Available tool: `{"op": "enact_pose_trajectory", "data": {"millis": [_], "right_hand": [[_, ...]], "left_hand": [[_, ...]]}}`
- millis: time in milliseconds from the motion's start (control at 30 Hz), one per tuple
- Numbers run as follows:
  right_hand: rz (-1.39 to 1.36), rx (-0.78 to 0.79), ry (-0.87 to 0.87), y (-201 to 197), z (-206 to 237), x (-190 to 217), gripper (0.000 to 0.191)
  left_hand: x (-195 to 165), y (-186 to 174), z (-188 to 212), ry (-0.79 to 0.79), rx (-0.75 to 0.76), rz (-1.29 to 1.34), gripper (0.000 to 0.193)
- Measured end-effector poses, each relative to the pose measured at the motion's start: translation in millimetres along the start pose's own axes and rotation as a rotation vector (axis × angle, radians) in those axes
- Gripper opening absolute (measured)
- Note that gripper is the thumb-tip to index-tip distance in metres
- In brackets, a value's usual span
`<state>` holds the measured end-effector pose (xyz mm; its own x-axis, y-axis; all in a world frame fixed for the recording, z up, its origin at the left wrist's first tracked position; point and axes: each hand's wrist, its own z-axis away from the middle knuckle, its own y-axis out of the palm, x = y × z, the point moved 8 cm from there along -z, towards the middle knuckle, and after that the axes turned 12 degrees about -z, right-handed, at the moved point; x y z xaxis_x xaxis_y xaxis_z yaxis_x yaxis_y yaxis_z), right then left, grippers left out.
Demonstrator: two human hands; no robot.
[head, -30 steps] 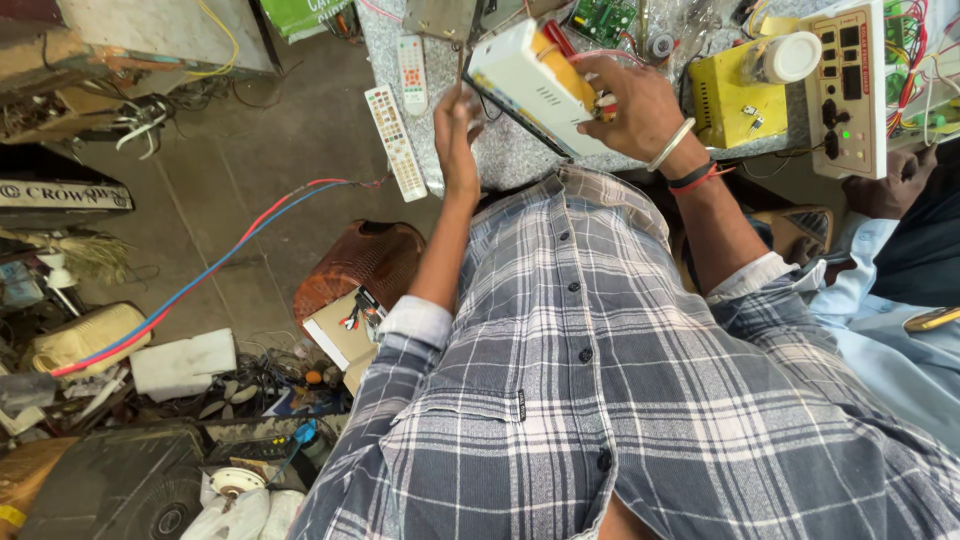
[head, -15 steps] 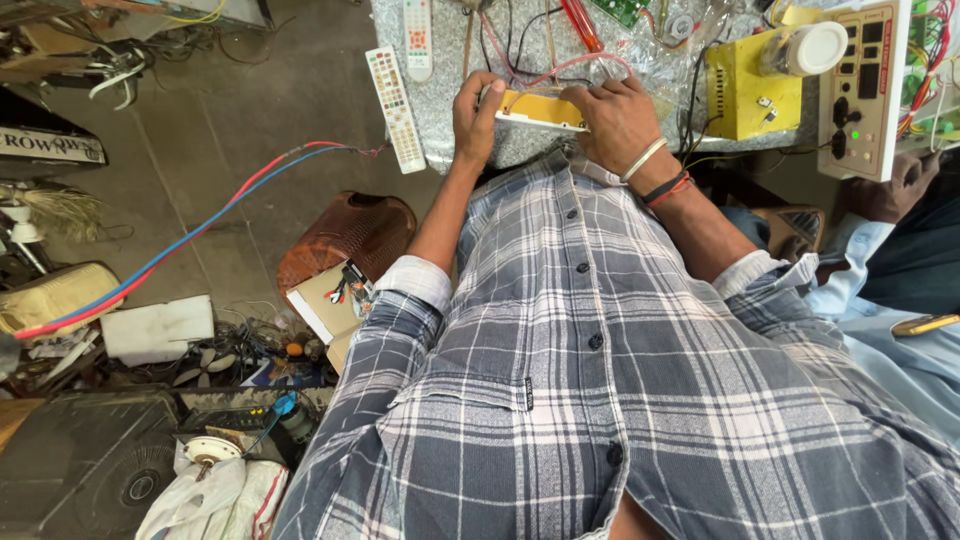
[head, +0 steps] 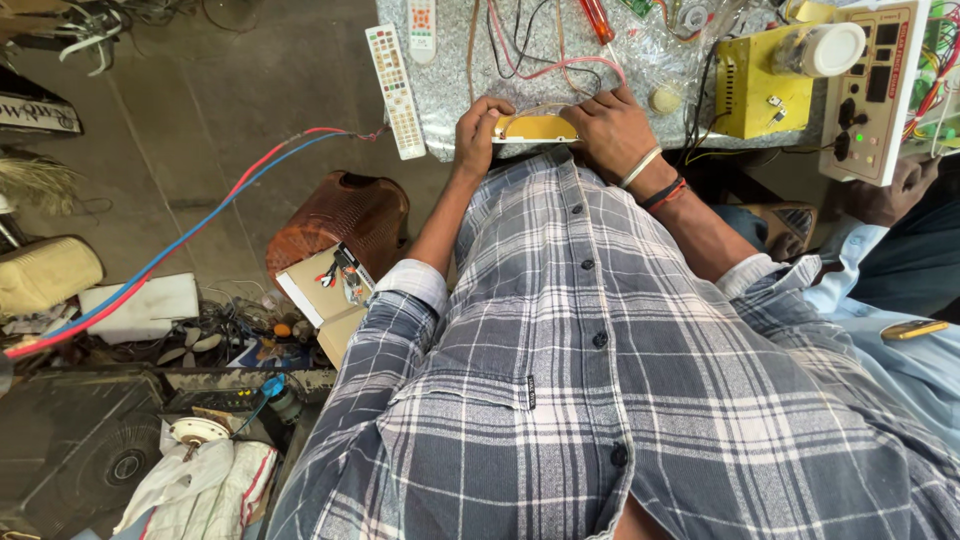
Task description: The person disassembles a white set-top box using a screwdriver, removes the circuit board, and places it on the workbench. They then handle a cardboard box containing small electronic components.
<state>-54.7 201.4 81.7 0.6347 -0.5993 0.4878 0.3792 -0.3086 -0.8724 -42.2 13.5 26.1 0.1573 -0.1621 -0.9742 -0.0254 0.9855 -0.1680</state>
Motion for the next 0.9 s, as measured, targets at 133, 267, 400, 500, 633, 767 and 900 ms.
{"op": "enact_pose_trajectory", "data": {"millis": [133, 267, 400, 500, 633, 767, 900], "right_hand": [[-0.039, 0.027, -0.024, -5.7, 3.2, 6.5, 0.044], [-0.129, 0.077, -0.042, -8.5, 5.0, 9.2, 0.046], [-0.164, 0.065, -0.054, -8.9, 3.7, 11.1, 0.044], [-0.185, 0.065, -0.041, -8.2, 2.5, 9.1, 0.042], [-0.239, 0.08, -0.02, -7.1, 0.2, 6.5, 0.04], [-0.265, 0.07, -0.001, -6.8, -2.0, 6.0, 0.037], [-0.295, 0.041, -0.01, -10.1, -3.8, 6.6, 0.038]], "left_hand": [[7.0, 2.4, 2.8, -0.066, 0.037, -0.048, 0.025], [10.0, -9.7, -3.0, -0.062, -0.074, 0.022, 0.025], [14.2, -51.5, -7.4, -0.206, -0.38, -0.345, 0.012], [9.3, -48.7, -20.2, -0.198, -0.202, -0.594, 0.014], [-4.8, -29.6, -38.7, -0.095, -0.027, -0.741, 0.022], [-12.2, -24.5, -52.6, -0.133, 0.014, -0.863, 0.022], [-22.0, -24.7, -57.2, -0.099, 0.023, -0.866, 0.02]]}}
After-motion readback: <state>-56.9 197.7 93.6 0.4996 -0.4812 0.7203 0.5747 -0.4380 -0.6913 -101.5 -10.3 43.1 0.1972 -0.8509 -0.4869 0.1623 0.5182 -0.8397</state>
